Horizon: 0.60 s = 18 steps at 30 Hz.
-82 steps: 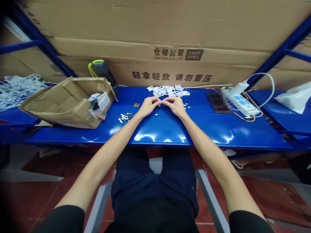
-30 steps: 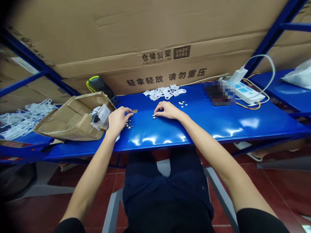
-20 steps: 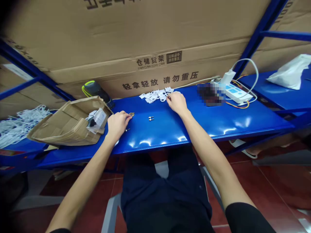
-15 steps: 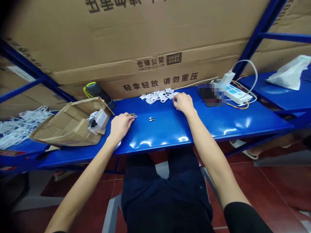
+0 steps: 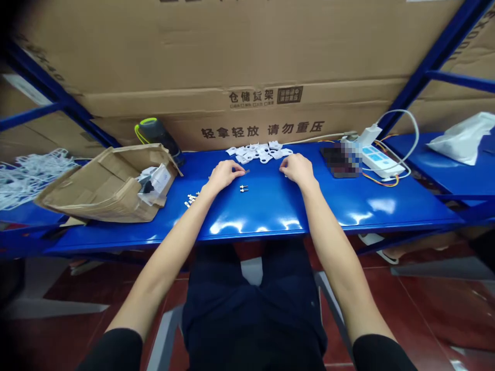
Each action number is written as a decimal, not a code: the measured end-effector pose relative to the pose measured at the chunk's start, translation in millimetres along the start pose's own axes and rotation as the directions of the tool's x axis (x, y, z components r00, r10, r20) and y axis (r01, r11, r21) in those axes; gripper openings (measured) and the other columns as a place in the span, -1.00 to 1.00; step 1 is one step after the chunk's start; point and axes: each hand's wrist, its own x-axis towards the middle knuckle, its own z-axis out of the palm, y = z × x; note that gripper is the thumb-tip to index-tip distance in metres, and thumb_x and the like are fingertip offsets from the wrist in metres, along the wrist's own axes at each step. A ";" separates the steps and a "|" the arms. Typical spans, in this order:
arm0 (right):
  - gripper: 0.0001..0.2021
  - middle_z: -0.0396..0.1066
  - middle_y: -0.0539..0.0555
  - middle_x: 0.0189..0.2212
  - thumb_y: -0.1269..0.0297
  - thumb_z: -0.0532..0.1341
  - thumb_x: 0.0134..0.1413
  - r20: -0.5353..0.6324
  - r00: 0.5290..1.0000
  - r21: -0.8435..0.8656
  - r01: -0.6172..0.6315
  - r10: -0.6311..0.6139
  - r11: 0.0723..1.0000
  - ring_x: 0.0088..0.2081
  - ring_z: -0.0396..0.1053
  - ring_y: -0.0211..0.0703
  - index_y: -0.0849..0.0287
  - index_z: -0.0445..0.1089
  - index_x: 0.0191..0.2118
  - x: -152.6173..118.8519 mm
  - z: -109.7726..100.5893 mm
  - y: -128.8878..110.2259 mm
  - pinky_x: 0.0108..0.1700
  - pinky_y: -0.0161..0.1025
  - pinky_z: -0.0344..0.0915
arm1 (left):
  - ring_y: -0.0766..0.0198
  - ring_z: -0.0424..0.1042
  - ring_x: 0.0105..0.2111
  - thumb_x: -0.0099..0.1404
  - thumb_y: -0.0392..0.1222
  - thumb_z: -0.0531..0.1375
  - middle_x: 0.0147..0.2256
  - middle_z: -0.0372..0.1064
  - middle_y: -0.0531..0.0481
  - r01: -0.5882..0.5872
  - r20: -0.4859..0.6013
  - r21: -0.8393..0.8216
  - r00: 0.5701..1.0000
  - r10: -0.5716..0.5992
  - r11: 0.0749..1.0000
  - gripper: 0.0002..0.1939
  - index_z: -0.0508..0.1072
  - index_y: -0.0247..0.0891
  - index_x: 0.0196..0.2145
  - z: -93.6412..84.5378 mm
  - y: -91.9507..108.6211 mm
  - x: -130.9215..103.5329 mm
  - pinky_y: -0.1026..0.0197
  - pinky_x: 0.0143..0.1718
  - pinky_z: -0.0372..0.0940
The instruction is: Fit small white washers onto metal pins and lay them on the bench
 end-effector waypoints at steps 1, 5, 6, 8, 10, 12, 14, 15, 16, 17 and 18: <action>-0.92 0.62 0.20 -0.33 0.35 0.40 0.07 -0.007 1.000 0.028 0.016 -0.016 0.999 -0.08 0.53 0.20 0.08 0.68 -0.32 0.4 1.0 -1.7 0.02 -0.01 0.45 | 0.00 0.54 -0.11 0.33 -0.14 0.40 -0.14 0.63 -0.10 -0.012 -0.013 -0.023 1.000 0.011 1.000 -0.92 0.73 -0.08 -0.23 2.1 -3.0 0.1 0.07 -0.03 0.37; -0.92 0.64 0.18 -0.26 0.37 0.39 0.09 -0.025 0.992 0.169 0.125 -0.122 0.978 -0.11 0.52 0.18 0.11 0.65 -0.28 0.5 8.5 -18.4 0.06 0.03 0.42 | 0.04 0.50 -0.05 0.42 -0.15 0.31 -0.06 0.60 -0.10 -0.079 -0.027 -0.028 0.997 0.078 0.996 -0.86 0.71 -0.11 -0.17 7.5 -8.4 -6.2 0.10 0.04 0.33; -0.91 0.65 0.16 -0.23 0.36 0.38 0.11 -0.026 0.988 0.218 0.157 -0.155 0.963 -0.13 0.53 0.16 0.12 0.65 -0.26 0.0 11.6 -24.8 0.06 0.03 0.42 | 0.04 0.50 -0.04 0.43 -0.17 0.29 -0.05 0.59 -0.10 -0.083 -0.029 -0.037 0.996 0.082 0.996 -0.85 0.70 -0.13 -0.16 8.6 -8.2 -7.5 0.11 0.05 0.33; -0.91 0.66 0.13 -0.21 0.33 0.36 0.14 -0.032 0.977 0.333 0.207 -0.209 0.920 -0.15 0.54 0.11 0.12 0.64 -0.23 -1.2 19.2 -37.6 0.06 0.01 0.43 | 0.05 0.50 -0.04 0.44 -0.21 0.28 -0.03 0.59 -0.10 -0.086 -0.037 -0.080 0.996 0.083 0.993 -0.86 0.68 -0.16 -0.16 10.9 -6.7 -8.8 0.11 0.07 0.32; -0.91 0.66 0.11 -0.23 0.28 0.37 0.15 -0.051 0.971 0.441 0.233 -0.235 0.867 -0.16 0.57 0.08 0.12 0.63 -0.24 -2.0 27.7 -47.5 0.04 0.00 0.45 | 0.06 0.51 -0.04 0.45 -0.23 0.26 -0.04 0.59 -0.11 -0.096 -0.047 -0.123 0.995 0.091 0.988 -0.86 0.66 -0.19 -0.15 13.6 -4.7 -8.9 0.11 0.10 0.31; -0.89 0.66 0.09 -0.26 0.22 0.40 0.13 -0.080 0.969 0.519 0.240 -0.232 0.821 -0.17 0.59 0.08 0.11 0.62 -0.26 -2.1 35.6 -52.4 0.02 0.00 0.48 | 0.08 0.51 -0.03 0.46 -0.25 0.25 -0.04 0.59 -0.10 -0.107 -0.047 -0.138 0.994 0.101 0.985 -0.85 0.64 -0.20 -0.13 16.4 -2.7 -8.9 0.11 0.11 0.31; -0.85 0.67 0.08 -0.28 0.15 0.42 0.12 -0.104 0.970 0.572 0.240 -0.221 0.785 -0.17 0.61 0.09 0.09 0.63 -0.24 -1.6 41.5 -53.1 0.02 0.01 0.50 | 0.09 0.51 -0.03 0.47 -0.26 0.23 -0.03 0.59 -0.11 -0.107 -0.042 -0.135 0.994 0.103 0.985 -0.85 0.63 -0.22 -0.10 18.8 -0.9 -9.3 0.12 0.10 0.31; -0.82 0.67 0.08 -0.28 0.12 0.42 0.12 -0.107 0.970 0.589 0.240 -0.220 0.772 -0.17 0.62 0.09 0.09 0.64 -0.21 -1.3 43.4 -52.5 0.02 0.03 0.51 | 0.09 0.51 -0.03 0.48 -0.26 0.23 -0.03 0.59 -0.11 -0.106 -0.039 -0.131 0.994 0.101 0.986 -0.85 0.62 -0.22 -0.10 19.8 -0.1 -9.7 0.12 0.10 0.31; -0.79 0.68 0.09 -0.28 0.10 0.42 0.13 -0.106 0.969 0.600 0.242 -0.223 0.763 -0.16 0.62 0.09 0.08 0.65 -0.19 -1.0 44.7 -51.7 0.04 0.04 0.51 | 0.09 0.51 -0.02 0.48 -0.26 0.23 -0.03 0.59 -0.11 -0.104 -0.037 -0.128 0.994 0.100 0.986 -0.85 0.62 -0.23 -0.09 20.7 0.6 -10.1 0.12 0.09 0.31; -0.78 0.68 0.09 -0.26 0.09 0.42 0.13 -0.103 0.968 0.605 0.243 -0.228 0.758 -0.15 0.63 0.10 0.08 0.65 -0.18 -0.8 45.4 -51.0 0.05 0.04 0.51 | 0.08 0.51 -0.03 0.48 -0.25 0.23 -0.03 0.59 -0.11 -0.103 -0.036 -0.128 0.994 0.099 0.986 -0.85 0.62 -0.23 -0.09 21.3 1.1 -10.5 0.12 0.09 0.31; -0.78 0.69 0.09 -0.25 0.08 0.42 0.13 -0.099 0.968 0.607 0.244 -0.232 0.756 -0.15 0.63 0.10 0.08 0.66 -0.18 -0.6 45.8 -50.5 0.06 0.04 0.51 | 0.08 0.51 -0.03 0.48 -0.25 0.23 -0.04 0.59 -0.11 -0.103 -0.036 -0.131 0.994 0.100 0.986 -0.84 0.62 -0.24 -0.08 21.9 1.4 -10.8 0.13 0.08 0.31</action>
